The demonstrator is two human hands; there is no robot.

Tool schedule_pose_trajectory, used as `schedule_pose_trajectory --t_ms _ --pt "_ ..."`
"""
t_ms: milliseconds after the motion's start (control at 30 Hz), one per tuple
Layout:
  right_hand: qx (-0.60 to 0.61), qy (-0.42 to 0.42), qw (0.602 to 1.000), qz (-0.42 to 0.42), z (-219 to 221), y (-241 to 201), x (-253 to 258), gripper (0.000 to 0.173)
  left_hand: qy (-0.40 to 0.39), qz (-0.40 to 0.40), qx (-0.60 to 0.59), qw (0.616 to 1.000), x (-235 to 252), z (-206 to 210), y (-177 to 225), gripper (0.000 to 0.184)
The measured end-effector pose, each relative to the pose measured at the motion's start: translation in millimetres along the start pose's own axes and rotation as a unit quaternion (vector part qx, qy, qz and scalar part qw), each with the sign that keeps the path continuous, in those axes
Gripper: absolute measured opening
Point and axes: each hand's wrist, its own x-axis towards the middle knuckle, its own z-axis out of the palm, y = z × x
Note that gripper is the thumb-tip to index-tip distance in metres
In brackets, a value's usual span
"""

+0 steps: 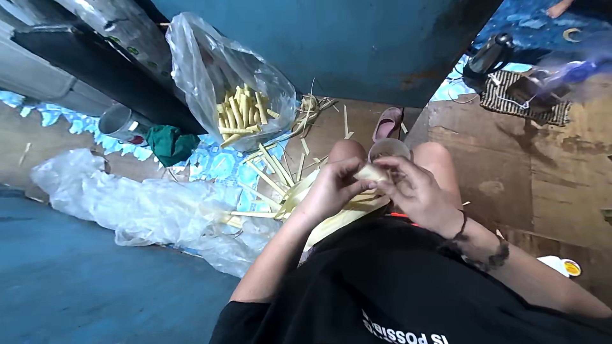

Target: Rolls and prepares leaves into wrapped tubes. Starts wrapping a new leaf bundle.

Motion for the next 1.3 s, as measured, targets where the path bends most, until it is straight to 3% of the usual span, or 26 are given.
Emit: schedule_pose_trajectory --t_ms 33,100,133,167,233,267,333,400,467,533,567,600,667,700,767,833,867,900,967,1000,1067,1133,1167,1200,1267,1300 --pt "0.132 -0.027 0.986 0.096 -2.7 -4.0 1.8 0.027 -0.013 -0.004 -0.003 1.000 0.4 -1.8 0.2 0.017" --pt "0.302 -0.042 0.924 0.228 -5.8 -7.5 4.3 0.038 -0.034 -0.001 -0.017 0.999 0.7 -3.6 -0.8 0.018" --pt "0.286 -0.038 0.932 0.218 -5.3 -6.4 2.6 0.036 -0.036 0.000 -0.021 0.999 1.3 -3.8 -1.6 0.016" --pt "0.208 -0.026 0.965 0.157 -3.2 -2.7 -1.2 0.028 -0.034 -0.003 -0.025 0.999 1.8 -4.1 -2.5 0.014" --pt "0.004 0.009 1.000 -0.007 0.9 9.6 -7.6 0.041 -0.029 -0.018 -0.033 0.999 2.1 -6.4 -3.4 0.013" --pt "-0.014 0.015 0.999 -0.026 1.3 12.3 -9.0 0.041 -0.029 -0.022 -0.037 0.999 2.3 -7.0 -3.9 0.015" --pt "0.168 -0.013 0.978 0.124 -3.3 5.4 -6.0 0.027 -0.039 -0.024 -0.041 0.998 3.7 -8.0 -5.0 0.016" --pt "0.313 -0.024 0.918 0.243 -6.3 0.3 -2.3 0.035 -0.047 -0.023 -0.041 0.998 3.4 -7.3 -5.5 0.014" --pt "0.201 -0.015 0.968 0.149 -2.9 6.2 -7.0 0.026 -0.041 -0.030 -0.035 0.998 4.4 -7.2 -5.7 0.012" --pt "0.017 0.006 1.000 0.007 1.7 17.0 -12.8 0.041 -0.036 -0.036 -0.032 0.998 4.4 -8.2 -6.1 0.013" --pt "0.021 0.008 1.000 0.010 2.1 18.1 -14.2 0.039 -0.035 -0.036 -0.034 0.998 4.6 -8.2 -6.8 0.015" --pt "0.100 0.002 0.992 0.073 1.0 15.2 -13.0 0.031 -0.038 -0.031 -0.037 0.998 5.5 -8.8 -7.9 0.017" --pt "0.288 -0.010 0.932 0.218 -2.7 5.3 -8.5 0.034 -0.039 -0.022 -0.037 0.998 4.9 -9.4 -9.1 0.015" --pt "0.298 -0.008 0.927 0.229 -3.4 4.6 -8.6 0.036 -0.040 -0.023 -0.036 0.998 4.6 -9.6 -9.3 0.013" --pt "0.120 0.015 0.988 0.092 -0.8 15.1 -15.1 0.029 -0.040 -0.031 -0.034 0.998 4.9 -10.9 -9.6 0.011" --pt "-0.044 0.038 0.998 -0.035 0.9 25.5 -19.5 0.045 -0.040 -0.040 -0.034 0.998 4.3 -12.7 -8.3 0.013" --pt "-0.004 0.030 1.000 -0.001 -0.1 24.4 -20.4 0.039 -0.042 -0.043 -0.037 0.997 4.5 -12.9 -7.7 0.015" --pt "0.115 0.013 0.989 0.089 -2.2 18.8 -19.1 0.030 -0.045 -0.045 -0.039 0.997 4.8 -13.1 -7.7 0.016" --pt "0.322 0.001 0.912 0.252 -6.4 9.5 -14.8 0.036 -0.047 -0.043 -0.042 0.997 4.1 -12.3 -9.5 0.014" --pt "0.323 0.002 0.911 0.258 -7.0 9.4 -14.8 0.037 -0.047 -0.041 -0.045 0.997 4.4 -12.0 -10.5 0.013" --pt "0.140 0.015 0.983 0.120 -3.8 18.0 -21.8 0.029 -0.045 -0.041 -0.048 0.997 4.3 -13.2 -11.6 0.014" --pt "-0.031 0.042 0.999 -0.016 -1.4 28.3 -26.2 0.046 -0.040 -0.042 -0.041 0.997 3.9 -15.2 -10.5 0.016" --pt "0.001 0.041 0.999 0.004 -2.1 27.8 -27.1 0.040 -0.040 -0.046 -0.038 0.997 3.9 -15.6 -9.4 0.017" --pt "0.109 0.031 0.990 0.084 -4.1 22.6 -25.5 0.030 -0.043 -0.048 -0.037 0.997 4.2 -16.3 -8.6 0.018" --pt "0.317 0.018 0.911 0.262 -9.0 11.3 -20.0 0.035 -0.047 -0.049 -0.040 0.997 3.3 -16.1 -8.3 0.016" --pt "0.326 0.014 0.904 0.277 -9.9 10.6 -19.8 0.037 -0.049 -0.047 -0.040 0.997 3.7 -16.1 -9.0 0.016"
